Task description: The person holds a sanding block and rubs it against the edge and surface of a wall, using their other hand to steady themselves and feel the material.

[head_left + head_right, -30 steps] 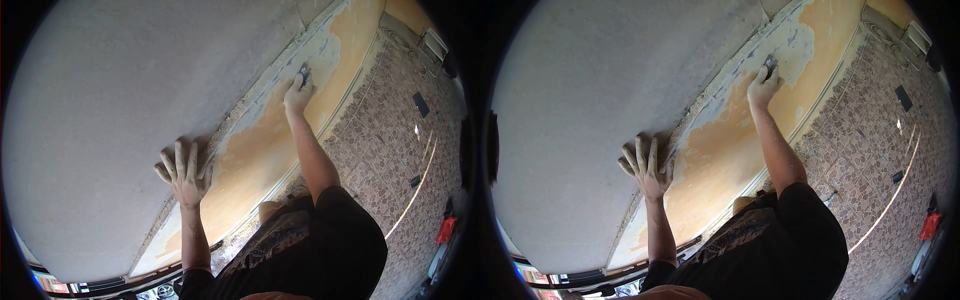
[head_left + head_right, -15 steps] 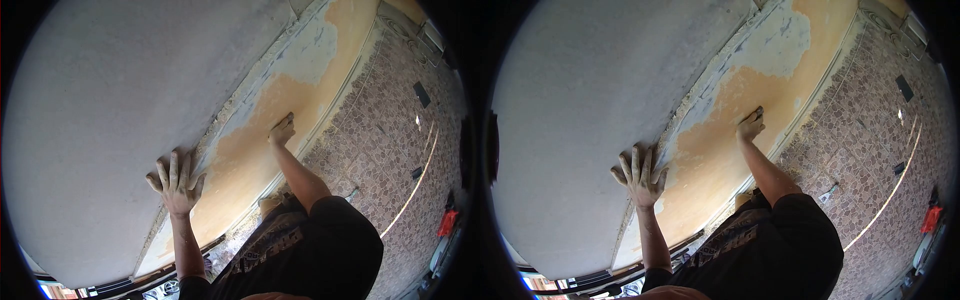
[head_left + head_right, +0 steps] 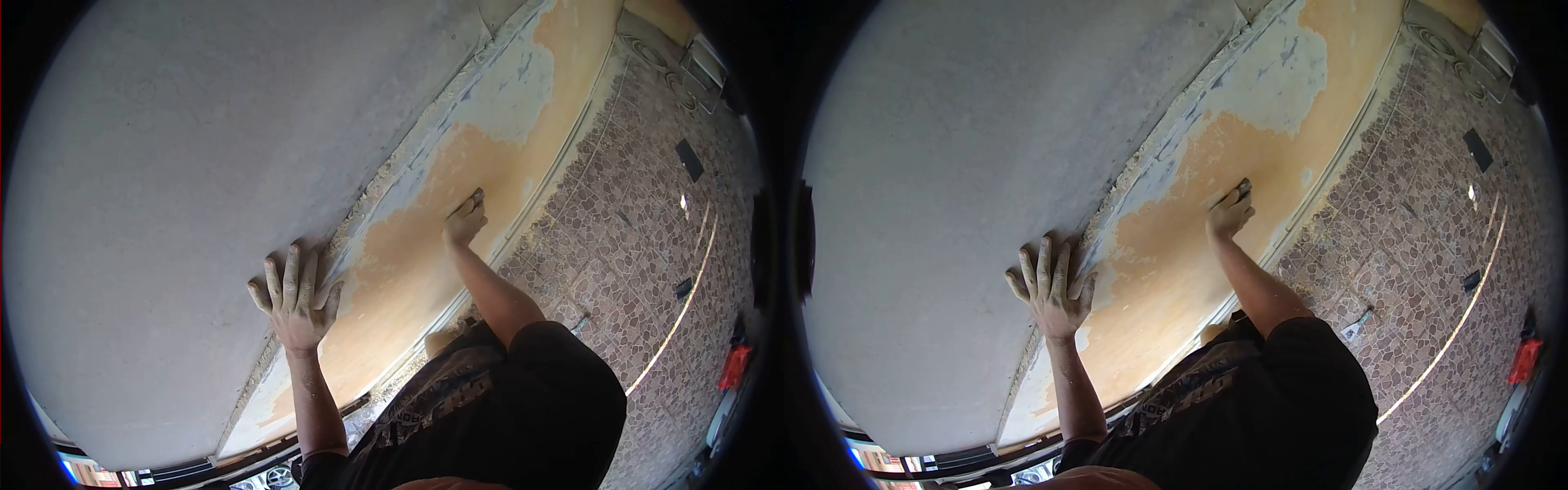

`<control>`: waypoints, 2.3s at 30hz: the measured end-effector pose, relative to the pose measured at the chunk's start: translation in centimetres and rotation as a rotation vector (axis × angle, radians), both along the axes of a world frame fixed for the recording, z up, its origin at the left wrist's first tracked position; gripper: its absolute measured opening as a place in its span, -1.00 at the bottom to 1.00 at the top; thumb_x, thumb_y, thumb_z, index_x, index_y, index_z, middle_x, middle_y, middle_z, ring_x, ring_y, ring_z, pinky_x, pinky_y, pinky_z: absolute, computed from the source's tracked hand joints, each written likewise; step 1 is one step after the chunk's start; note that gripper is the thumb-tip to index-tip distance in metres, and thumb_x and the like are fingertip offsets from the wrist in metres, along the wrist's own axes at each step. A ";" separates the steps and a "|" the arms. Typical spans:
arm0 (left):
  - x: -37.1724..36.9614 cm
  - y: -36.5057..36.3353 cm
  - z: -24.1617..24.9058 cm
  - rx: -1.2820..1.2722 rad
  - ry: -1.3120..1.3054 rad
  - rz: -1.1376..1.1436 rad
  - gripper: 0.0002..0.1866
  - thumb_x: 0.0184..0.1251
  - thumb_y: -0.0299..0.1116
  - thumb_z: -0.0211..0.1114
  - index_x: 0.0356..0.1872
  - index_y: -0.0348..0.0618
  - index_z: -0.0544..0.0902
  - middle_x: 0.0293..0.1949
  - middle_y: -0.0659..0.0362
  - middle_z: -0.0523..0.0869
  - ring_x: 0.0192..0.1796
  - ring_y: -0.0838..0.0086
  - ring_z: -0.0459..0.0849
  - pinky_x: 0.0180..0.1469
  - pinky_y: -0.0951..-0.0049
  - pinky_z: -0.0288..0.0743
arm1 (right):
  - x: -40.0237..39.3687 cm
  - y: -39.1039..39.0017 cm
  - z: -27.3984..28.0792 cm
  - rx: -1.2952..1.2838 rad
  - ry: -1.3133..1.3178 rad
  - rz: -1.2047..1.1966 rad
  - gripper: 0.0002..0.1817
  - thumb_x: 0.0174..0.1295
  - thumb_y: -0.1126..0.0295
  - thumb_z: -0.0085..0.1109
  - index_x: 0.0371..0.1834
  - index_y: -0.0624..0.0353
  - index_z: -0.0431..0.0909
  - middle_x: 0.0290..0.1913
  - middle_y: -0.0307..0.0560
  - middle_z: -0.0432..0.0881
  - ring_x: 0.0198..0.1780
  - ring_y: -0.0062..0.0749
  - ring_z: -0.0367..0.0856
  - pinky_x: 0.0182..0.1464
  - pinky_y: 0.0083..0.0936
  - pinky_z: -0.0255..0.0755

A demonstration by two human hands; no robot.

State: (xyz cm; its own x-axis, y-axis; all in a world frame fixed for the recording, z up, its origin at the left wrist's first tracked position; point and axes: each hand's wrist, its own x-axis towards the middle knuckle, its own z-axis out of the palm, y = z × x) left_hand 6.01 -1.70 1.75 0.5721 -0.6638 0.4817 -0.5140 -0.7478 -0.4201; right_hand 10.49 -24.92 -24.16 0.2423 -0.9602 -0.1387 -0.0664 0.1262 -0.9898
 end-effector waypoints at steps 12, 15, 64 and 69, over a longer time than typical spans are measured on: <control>0.0 0.1 0.5 -0.088 0.047 -0.054 -0.39 0.25 0.17 0.40 0.28 0.18 0.67 0.51 0.30 0.45 0.65 0.17 0.12 0.63 -0.11 -0.46 | 0.9 -1.6 1.9 0.139 -0.175 0.034 -0.46 0.55 0.34 -0.05 0.43 0.46 0.11 0.12 0.37 0.32 0.17 0.16 0.39 0.27 -0.04 0.28; -0.3 0.1 0.3 -0.091 0.045 -0.052 -0.41 0.25 0.16 0.40 0.26 0.17 0.68 0.50 0.31 0.46 0.65 0.18 0.12 0.63 -0.11 -0.46 | 0.3 0.4 1.7 0.235 -0.120 0.045 -0.49 0.55 0.32 -0.06 0.38 0.50 0.14 0.19 0.41 0.29 0.22 0.15 0.36 0.33 -0.05 0.24; -0.6 0.3 0.0 -0.183 -0.027 -0.099 -0.53 0.24 0.00 0.45 0.17 0.17 0.72 0.36 0.26 0.57 0.58 0.20 0.28 0.59 0.02 -0.12 | 1.3 -4.9 12.6 -0.264 -0.405 0.002 -0.45 0.53 0.32 0.04 0.48 0.38 0.24 0.11 0.25 0.35 0.06 0.06 0.41 0.14 -0.16 0.37; 0.0 0.4 0.1 -0.182 -0.054 -0.128 -0.53 0.22 -0.04 0.46 0.16 0.14 0.73 0.36 0.23 0.58 0.57 0.16 0.29 0.59 0.03 -0.12 | -3.2 7.6 11.1 -0.662 -0.516 0.217 -0.34 0.36 0.31 0.27 0.45 0.38 0.29 0.06 0.26 0.41 0.04 0.10 0.39 0.14 -0.04 0.29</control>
